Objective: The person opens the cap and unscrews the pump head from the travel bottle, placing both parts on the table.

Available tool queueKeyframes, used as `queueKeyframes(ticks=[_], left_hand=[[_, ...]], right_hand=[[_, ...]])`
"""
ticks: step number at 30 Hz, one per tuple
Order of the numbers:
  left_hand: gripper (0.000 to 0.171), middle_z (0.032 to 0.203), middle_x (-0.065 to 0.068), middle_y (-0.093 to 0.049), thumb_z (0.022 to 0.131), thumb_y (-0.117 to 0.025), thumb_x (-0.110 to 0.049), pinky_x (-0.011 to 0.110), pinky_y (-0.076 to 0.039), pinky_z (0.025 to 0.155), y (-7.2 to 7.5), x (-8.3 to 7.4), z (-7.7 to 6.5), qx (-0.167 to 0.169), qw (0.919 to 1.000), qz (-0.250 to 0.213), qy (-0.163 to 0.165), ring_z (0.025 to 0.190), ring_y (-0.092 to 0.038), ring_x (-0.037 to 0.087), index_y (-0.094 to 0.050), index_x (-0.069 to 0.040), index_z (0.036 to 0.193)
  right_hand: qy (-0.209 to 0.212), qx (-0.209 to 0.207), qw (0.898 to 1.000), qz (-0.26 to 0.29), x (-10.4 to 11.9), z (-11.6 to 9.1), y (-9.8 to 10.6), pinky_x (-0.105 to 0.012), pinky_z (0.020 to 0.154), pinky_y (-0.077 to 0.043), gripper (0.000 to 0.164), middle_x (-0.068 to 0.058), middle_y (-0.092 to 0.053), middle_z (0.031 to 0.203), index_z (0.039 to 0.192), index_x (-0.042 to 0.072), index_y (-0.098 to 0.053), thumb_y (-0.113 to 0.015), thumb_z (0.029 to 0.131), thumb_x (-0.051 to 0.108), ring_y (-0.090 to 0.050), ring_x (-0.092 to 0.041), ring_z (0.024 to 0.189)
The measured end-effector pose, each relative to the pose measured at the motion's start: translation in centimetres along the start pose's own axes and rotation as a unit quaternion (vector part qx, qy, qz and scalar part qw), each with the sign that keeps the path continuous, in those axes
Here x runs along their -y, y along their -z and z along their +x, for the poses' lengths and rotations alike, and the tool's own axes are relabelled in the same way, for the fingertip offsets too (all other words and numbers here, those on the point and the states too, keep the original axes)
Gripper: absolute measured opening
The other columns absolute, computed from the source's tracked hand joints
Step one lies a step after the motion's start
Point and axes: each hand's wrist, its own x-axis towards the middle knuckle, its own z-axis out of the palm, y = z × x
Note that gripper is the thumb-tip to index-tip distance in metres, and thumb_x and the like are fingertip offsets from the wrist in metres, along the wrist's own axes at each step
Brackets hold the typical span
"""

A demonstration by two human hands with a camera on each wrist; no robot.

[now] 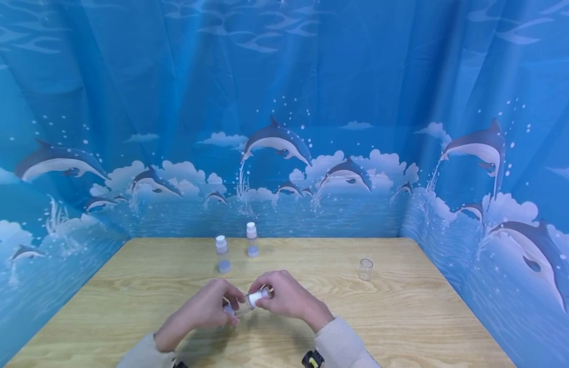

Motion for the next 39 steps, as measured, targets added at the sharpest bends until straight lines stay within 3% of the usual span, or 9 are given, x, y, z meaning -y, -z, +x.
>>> queueKeyframes(ticks=[12,21,36,39], left_hand=[[0.042,0.083,0.006,-0.077,0.066,-0.088,0.002,0.026,-0.059,0.067,0.11,0.05,-0.19,-0.004,0.9999,-0.005,-0.009,0.074,-0.068,0.012,-0.077,0.0,0.107],[0.041,0.082,0.005,-0.076,0.067,-0.088,0.002,0.024,-0.056,0.064,0.19,0.07,-0.15,-0.001,0.9999,-0.009,-0.01,0.072,-0.066,0.01,-0.077,0.001,0.107],[0.041,0.082,0.007,-0.077,0.066,-0.088,0.004,0.025,-0.058,0.064,0.2,0.05,0.01,0.0,0.9999,-0.008,-0.007,0.074,-0.069,0.016,-0.077,0.0,0.105],[0.041,0.083,0.007,-0.077,0.066,-0.088,0.004,0.027,-0.059,0.066,0.25,0.02,0.01,0.003,0.9999,-0.01,-0.003,0.076,-0.07,0.018,-0.077,0.0,0.106]], right_hand=[[0.008,-0.007,1.0,-0.011,-0.24,0.03,-0.12,-0.019,0.085,-0.057,0.023,-0.007,-0.076,0.114,0.117,0.006,-0.073,-0.066,0.1,0.02,-0.071,-0.012,0.098],[-0.026,-0.007,0.999,0.036,-0.33,0.08,-0.18,-0.02,0.065,-0.059,0.022,-0.01,-0.077,0.102,0.11,0.006,-0.074,-0.058,0.105,0.02,-0.074,-0.027,0.08],[-0.02,-0.005,0.999,0.024,0.05,0.07,-0.21,-0.018,0.068,-0.059,0.019,-0.011,-0.077,0.105,0.113,0.004,-0.074,-0.064,0.101,0.014,-0.075,-0.023,0.082],[-0.015,-0.004,1.0,0.014,0.01,0.05,-0.17,-0.018,0.073,-0.058,0.018,-0.009,-0.077,0.106,0.113,0.006,-0.074,-0.067,0.099,0.014,-0.073,-0.016,0.085]])
